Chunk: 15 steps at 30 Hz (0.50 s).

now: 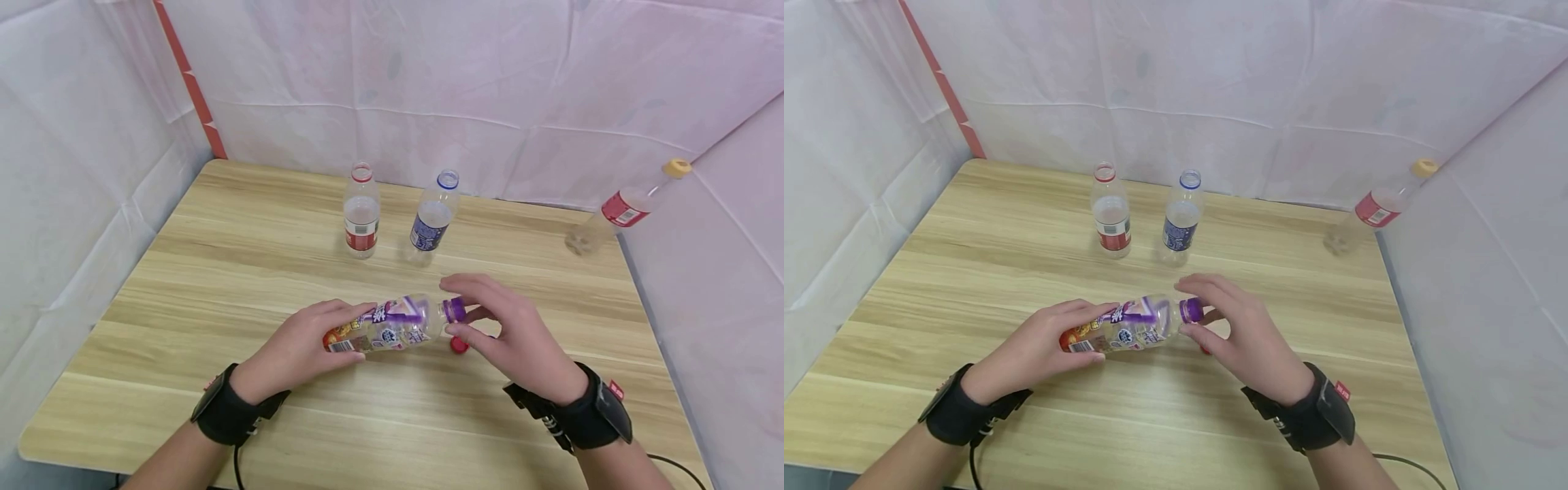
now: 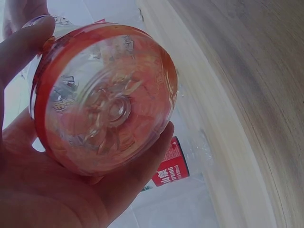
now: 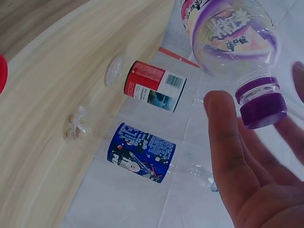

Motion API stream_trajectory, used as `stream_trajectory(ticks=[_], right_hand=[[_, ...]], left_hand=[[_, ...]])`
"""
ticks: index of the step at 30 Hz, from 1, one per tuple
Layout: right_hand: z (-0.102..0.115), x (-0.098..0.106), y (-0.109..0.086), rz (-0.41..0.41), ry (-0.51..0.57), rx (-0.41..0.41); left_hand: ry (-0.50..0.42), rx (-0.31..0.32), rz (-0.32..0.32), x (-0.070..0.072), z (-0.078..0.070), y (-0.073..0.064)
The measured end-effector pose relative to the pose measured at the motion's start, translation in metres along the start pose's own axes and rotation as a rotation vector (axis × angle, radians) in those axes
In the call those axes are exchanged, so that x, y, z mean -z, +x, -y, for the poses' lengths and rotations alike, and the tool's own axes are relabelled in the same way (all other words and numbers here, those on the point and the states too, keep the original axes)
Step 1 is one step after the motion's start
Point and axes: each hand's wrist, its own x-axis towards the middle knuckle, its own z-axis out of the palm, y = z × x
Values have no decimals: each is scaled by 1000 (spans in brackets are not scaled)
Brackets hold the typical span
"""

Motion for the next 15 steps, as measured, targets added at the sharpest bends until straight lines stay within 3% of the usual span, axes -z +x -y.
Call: stream_trajectory(ticks=[5,8,15], right_hand=[[0,-3,1,-7,24,-141],[-1,-4,1,-5,45,-180],[-1,-4,4,6,1,-95]], left_hand=[[2,10,6,0,0,1],[1,20,12,0,0,1],[2,14,7,1,1,0]])
